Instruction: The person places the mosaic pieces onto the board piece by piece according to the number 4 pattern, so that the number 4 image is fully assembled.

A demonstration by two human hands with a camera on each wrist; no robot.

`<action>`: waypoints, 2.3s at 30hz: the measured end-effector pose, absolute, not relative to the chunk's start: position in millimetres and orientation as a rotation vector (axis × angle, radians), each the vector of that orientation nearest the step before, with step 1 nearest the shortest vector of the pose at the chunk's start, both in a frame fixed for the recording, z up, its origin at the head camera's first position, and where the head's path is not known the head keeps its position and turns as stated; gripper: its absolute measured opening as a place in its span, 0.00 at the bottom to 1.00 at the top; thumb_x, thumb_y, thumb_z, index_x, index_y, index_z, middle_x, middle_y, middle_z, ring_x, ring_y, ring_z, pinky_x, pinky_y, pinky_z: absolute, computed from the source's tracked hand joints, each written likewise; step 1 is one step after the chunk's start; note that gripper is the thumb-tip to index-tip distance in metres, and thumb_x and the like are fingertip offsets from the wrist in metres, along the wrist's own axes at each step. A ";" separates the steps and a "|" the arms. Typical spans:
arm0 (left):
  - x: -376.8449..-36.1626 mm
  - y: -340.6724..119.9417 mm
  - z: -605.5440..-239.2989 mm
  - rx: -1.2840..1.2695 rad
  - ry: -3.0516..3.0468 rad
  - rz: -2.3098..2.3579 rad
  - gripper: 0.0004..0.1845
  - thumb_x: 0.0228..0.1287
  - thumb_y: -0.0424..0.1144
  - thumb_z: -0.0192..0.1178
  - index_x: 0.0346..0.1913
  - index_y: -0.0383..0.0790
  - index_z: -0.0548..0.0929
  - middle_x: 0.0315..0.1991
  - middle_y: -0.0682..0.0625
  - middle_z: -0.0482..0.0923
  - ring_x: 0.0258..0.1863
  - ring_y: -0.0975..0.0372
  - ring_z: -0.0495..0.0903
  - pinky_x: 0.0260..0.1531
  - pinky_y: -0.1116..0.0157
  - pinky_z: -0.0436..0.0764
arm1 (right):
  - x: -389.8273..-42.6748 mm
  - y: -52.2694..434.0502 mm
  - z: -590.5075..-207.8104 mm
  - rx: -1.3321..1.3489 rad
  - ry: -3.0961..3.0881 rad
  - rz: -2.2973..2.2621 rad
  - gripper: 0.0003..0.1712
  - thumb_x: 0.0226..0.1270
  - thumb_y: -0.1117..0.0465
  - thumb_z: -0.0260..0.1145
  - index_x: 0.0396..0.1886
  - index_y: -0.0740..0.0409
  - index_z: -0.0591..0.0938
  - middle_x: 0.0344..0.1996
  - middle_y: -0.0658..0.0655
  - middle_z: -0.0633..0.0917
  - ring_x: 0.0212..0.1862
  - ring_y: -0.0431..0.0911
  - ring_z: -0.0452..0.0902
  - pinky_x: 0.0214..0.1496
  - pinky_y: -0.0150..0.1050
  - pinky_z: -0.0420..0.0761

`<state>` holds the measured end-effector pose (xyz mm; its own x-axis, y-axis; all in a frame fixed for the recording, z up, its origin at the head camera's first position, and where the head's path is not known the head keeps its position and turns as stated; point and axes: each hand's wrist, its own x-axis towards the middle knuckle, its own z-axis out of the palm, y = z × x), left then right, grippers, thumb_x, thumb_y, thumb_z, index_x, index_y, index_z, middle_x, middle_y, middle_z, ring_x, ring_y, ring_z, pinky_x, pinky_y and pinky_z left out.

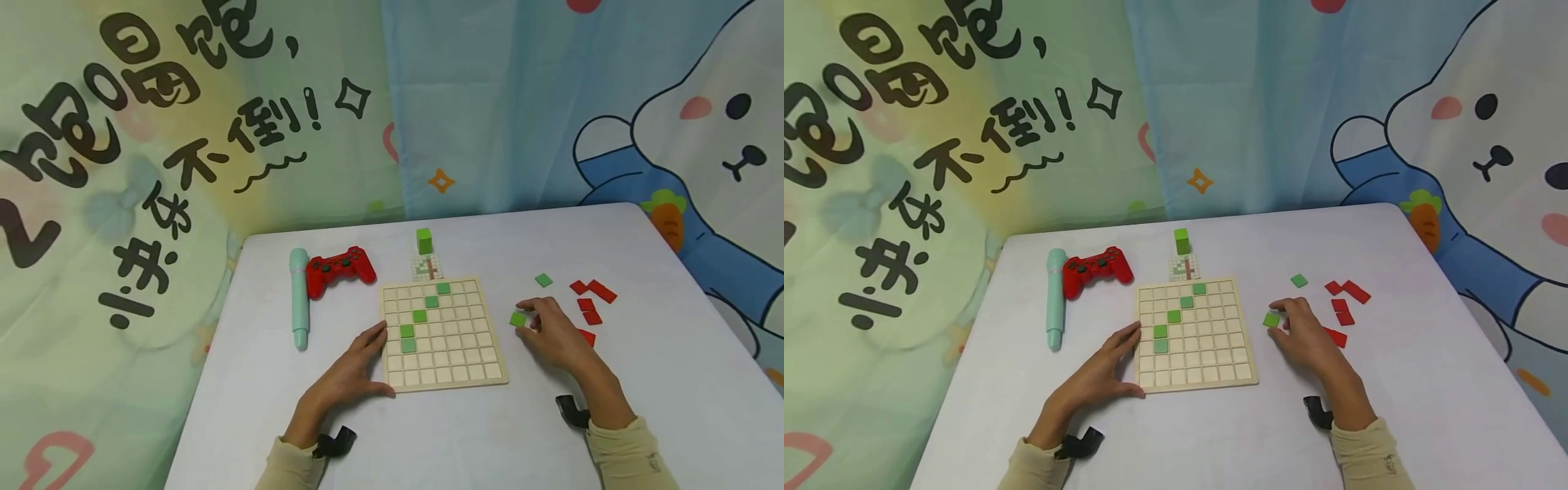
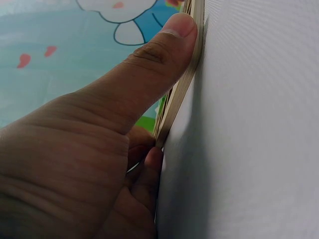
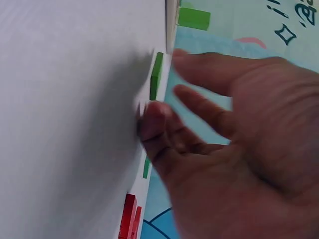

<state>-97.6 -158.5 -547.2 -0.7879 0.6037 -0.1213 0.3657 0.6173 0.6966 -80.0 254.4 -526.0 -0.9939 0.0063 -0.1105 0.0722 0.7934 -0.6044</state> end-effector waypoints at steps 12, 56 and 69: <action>-98.4 -157.8 -547.3 0.754 2.503 0.967 0.65 0.49 0.47 0.86 0.86 0.39 0.56 0.89 0.51 0.49 0.88 0.52 0.52 0.81 0.50 0.67 | -84.0 255.6 -532.4 0.014 2.916 -0.949 0.20 0.70 0.68 0.72 0.59 0.67 0.80 0.47 0.64 0.78 0.44 0.50 0.75 0.41 0.34 0.79; -95.5 -154.8 -543.5 0.757 2.484 0.965 0.65 0.50 0.49 0.85 0.86 0.39 0.54 0.89 0.50 0.48 0.88 0.52 0.51 0.82 0.51 0.65 | -109.8 140.6 -501.1 -0.907 2.619 -0.927 0.08 0.77 0.65 0.68 0.51 0.57 0.88 0.50 0.53 0.85 0.46 0.42 0.81 0.49 0.38 0.84; -98.0 -157.4 -546.0 0.760 2.496 0.966 0.66 0.49 0.48 0.86 0.86 0.39 0.54 0.89 0.51 0.48 0.88 0.52 0.51 0.83 0.51 0.65 | -110.1 236.3 -508.1 -0.039 3.078 -1.286 0.10 0.80 0.67 0.63 0.56 0.59 0.84 0.51 0.61 0.86 0.45 0.50 0.80 0.42 0.20 0.74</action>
